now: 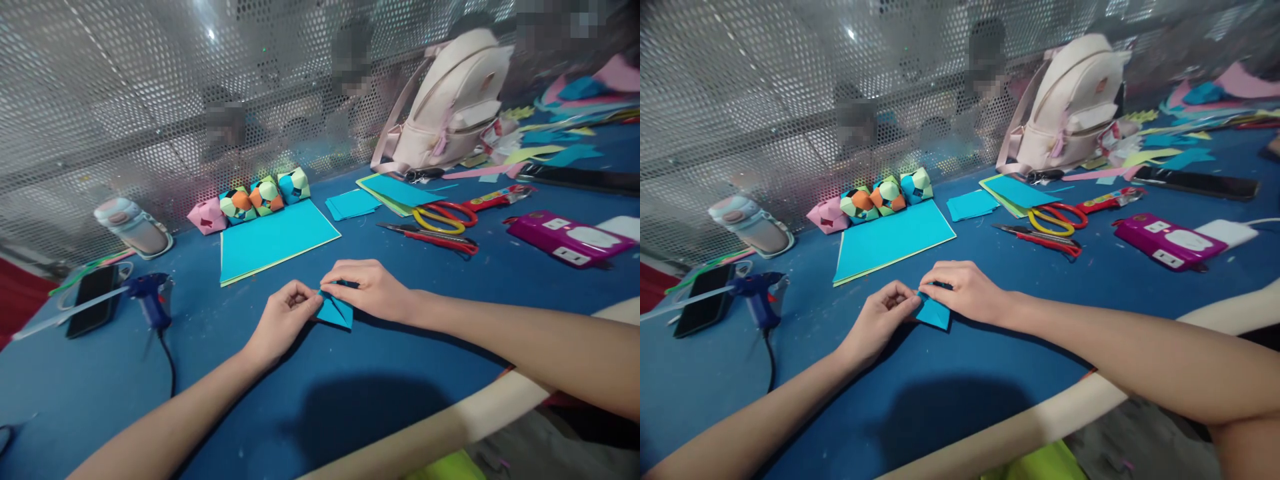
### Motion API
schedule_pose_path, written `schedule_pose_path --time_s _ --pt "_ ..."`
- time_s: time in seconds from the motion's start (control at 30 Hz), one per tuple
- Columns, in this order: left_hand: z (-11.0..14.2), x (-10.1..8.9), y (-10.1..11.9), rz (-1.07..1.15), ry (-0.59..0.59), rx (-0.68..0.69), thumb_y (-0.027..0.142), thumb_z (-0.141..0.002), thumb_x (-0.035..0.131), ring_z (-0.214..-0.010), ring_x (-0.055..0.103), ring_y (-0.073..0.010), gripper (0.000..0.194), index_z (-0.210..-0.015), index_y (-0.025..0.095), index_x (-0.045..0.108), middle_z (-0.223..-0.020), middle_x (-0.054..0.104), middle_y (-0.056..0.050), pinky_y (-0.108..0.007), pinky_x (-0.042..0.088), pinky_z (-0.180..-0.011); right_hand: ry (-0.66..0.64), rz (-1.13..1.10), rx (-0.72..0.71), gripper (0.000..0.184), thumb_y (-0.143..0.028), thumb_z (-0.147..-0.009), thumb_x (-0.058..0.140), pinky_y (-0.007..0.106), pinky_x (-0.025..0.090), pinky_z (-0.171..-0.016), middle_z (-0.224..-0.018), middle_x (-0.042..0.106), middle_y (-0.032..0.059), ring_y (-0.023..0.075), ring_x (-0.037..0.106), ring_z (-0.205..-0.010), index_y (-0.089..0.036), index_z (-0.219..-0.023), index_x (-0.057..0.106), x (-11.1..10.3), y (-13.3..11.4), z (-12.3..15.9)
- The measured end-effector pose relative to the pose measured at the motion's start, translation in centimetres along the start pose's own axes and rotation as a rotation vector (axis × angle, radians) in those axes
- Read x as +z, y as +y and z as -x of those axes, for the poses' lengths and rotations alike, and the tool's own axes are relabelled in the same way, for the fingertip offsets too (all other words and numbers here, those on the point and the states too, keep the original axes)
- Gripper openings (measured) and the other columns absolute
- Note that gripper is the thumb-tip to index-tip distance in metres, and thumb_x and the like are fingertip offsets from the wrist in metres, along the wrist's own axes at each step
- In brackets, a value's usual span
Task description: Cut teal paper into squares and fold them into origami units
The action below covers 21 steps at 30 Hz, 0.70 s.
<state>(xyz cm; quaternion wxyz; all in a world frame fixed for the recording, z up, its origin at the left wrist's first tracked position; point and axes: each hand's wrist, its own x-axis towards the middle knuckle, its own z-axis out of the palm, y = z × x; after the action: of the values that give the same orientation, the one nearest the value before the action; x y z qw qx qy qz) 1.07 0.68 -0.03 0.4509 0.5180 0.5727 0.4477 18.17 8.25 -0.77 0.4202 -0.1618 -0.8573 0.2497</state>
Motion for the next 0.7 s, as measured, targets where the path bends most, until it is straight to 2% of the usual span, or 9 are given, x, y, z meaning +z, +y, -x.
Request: schedule_pose_path --time_s 0.07,0.2,0.3,0.37,0.53,0.7 --pt "0.0 0.1 0.2 -0.016 0.001 0.024 0.040 -0.070 0.071 -0.055 0.047 -0.0086 0.029 -0.065 0.016 0.056 -0.058 0.053 0.005 -0.021 0.038 -0.055 -0.007 -0.031 0.034 0.016 -0.026 -0.090 0.056 0.024 0.048 -0.069 -0.082 0.069 0.0048 0.0132 0.062 -0.074 -0.015 -0.088 0.069 -0.1 -0.3 0.0" --pt "0.0 0.0 0.2 0.070 0.095 0.067 0.037 -0.071 0.070 -0.067 0.056 -0.0123 0.027 -0.063 0.016 0.055 -0.073 0.065 -0.001 -0.024 0.043 -0.065 0.006 -0.137 0.257 0.025 -0.034 -0.092 0.049 0.027 0.048 -0.073 -0.095 0.069 0.0059 0.0154 0.062 -0.084 -0.016 -0.099 0.065 -0.5 -0.8 -0.3" --pt "-0.1 -0.2 -0.2 0.134 0.171 0.095 0.035 -0.073 0.071 -0.074 0.060 -0.0147 0.026 -0.064 0.017 0.054 -0.079 0.069 -0.003 -0.026 0.044 -0.070 -0.022 -0.178 0.383 0.029 -0.039 -0.091 0.048 0.026 0.046 -0.066 -0.087 0.067 0.0038 0.0143 0.059 -0.075 -0.016 -0.097 0.063 -0.4 -0.7 -0.5" --pt "-0.3 -0.4 -0.5 0.164 0.176 0.103 0.034 -0.075 0.070 -0.078 0.061 -0.0156 0.026 -0.064 0.017 0.053 -0.086 0.070 -0.005 -0.027 0.045 -0.072 -0.067 -0.182 0.438 0.029 -0.040 -0.090 0.049 0.025 0.044 -0.063 -0.082 0.066 0.0027 0.0136 0.056 -0.071 -0.015 -0.095 0.064 -0.2 -0.5 -0.4" --pt "-0.3 -0.4 -0.8 0.221 0.111 0.100 0.033 -0.075 0.070 -0.084 0.061 -0.0168 0.026 -0.065 0.016 0.052 -0.093 0.069 -0.007 -0.029 0.044 -0.076 -0.071 -0.157 0.454 0.026 -0.036 -0.089 0.050 0.025 0.041 -0.060 -0.076 0.064 0.0014 0.0126 0.053 -0.067 -0.015 -0.087 0.065 0.1 -0.2 -0.3" --pt "0.0 0.1 -0.2 0.195 0.077 0.037 0.031 -0.070 0.073 -0.073 0.058 -0.0124 0.028 -0.064 0.016 0.050 -0.088 0.067 -0.004 -0.025 0.043 -0.068 -0.010 -0.061 0.369 0.019 -0.029 -0.087 0.054 0.023 0.040 -0.058 -0.069 0.062 0.0000 0.0115 0.051 -0.062 -0.015 -0.081 0.065 0.2 -0.2 -0.2"
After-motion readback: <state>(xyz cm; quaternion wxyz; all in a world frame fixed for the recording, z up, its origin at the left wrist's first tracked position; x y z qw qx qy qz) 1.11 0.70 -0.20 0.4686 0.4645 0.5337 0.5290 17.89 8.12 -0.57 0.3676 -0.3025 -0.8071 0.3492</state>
